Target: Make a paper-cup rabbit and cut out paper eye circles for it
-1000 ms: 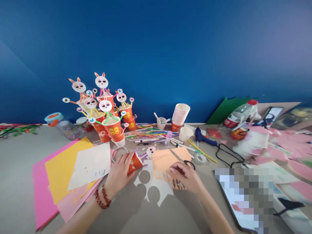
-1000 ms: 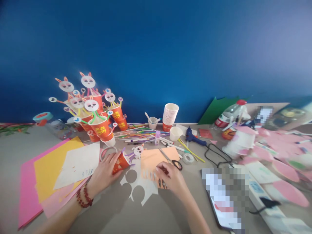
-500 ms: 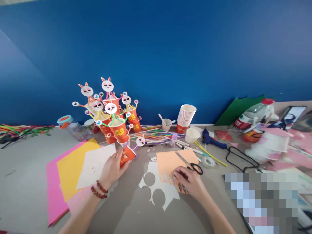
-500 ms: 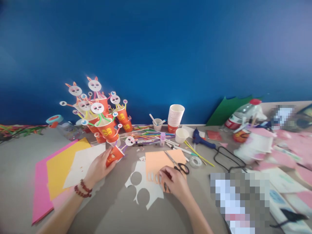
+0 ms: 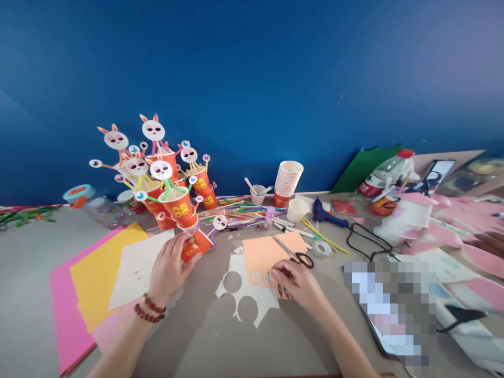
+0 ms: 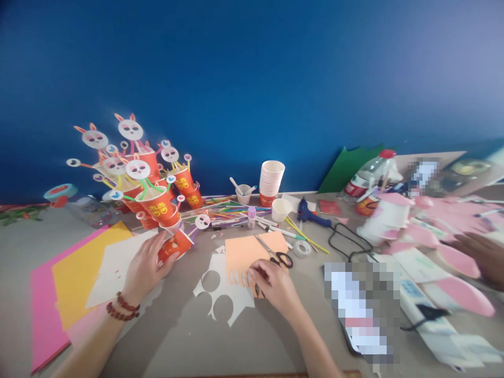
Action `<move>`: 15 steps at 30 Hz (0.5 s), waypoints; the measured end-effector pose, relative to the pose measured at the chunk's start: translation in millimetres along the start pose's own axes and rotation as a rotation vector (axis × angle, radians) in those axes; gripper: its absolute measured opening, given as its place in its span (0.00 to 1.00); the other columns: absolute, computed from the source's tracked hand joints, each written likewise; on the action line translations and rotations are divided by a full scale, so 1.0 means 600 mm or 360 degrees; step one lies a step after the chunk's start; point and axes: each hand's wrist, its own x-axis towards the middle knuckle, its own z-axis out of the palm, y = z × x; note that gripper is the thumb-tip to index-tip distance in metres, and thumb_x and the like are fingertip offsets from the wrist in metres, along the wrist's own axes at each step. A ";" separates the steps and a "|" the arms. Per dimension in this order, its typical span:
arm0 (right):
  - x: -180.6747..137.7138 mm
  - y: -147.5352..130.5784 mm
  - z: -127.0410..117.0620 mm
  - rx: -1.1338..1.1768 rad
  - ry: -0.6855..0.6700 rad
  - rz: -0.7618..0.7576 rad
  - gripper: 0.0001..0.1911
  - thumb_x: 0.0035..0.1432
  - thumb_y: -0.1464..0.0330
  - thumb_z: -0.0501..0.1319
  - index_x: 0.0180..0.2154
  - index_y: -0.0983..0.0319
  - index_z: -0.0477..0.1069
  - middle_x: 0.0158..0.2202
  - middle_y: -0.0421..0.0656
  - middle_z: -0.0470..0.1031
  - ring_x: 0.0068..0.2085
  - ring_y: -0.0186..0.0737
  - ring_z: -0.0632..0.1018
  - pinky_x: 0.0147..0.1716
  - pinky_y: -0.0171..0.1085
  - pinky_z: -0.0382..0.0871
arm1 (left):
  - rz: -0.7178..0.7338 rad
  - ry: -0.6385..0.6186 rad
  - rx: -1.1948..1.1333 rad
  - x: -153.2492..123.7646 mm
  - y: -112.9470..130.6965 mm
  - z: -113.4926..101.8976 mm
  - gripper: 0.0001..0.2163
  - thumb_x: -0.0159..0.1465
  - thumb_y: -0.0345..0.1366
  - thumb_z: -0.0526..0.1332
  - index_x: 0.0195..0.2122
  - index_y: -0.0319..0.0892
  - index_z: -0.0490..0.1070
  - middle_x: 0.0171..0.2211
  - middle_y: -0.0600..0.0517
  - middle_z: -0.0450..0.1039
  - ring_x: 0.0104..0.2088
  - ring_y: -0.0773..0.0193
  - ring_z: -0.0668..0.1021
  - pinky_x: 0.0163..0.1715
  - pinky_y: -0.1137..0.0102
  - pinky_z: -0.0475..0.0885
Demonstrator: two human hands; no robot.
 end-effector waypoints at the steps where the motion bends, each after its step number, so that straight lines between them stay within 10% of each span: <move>1: -0.003 -0.004 -0.002 -0.0067 -0.0009 -0.0065 0.12 0.65 0.63 0.54 0.35 0.58 0.74 0.34 0.45 0.78 0.36 0.44 0.77 0.34 0.38 0.70 | 0.0047 0.0038 -0.0034 -0.007 0.013 -0.005 0.26 0.65 0.44 0.59 0.61 0.41 0.58 0.55 0.40 0.69 0.56 0.46 0.71 0.55 0.52 0.67; 7: -0.025 -0.018 0.010 -0.0501 -0.0181 -0.0376 0.15 0.62 0.66 0.58 0.50 0.56 0.73 0.58 0.48 0.71 0.59 0.53 0.69 0.58 0.52 0.61 | 0.0805 -0.0756 -0.0437 -0.057 0.127 -0.001 0.33 0.64 0.48 0.59 0.68 0.47 0.50 0.65 0.46 0.60 0.63 0.50 0.64 0.64 0.53 0.58; 15: -0.022 -0.015 0.021 -0.0854 -0.0288 -0.0342 0.24 0.64 0.59 0.57 0.59 0.60 0.65 0.64 0.49 0.63 0.64 0.50 0.64 0.63 0.54 0.54 | 0.0888 -0.1285 -0.0384 -0.072 0.152 0.020 0.42 0.62 0.57 0.58 0.70 0.49 0.37 0.70 0.49 0.43 0.68 0.47 0.51 0.65 0.46 0.47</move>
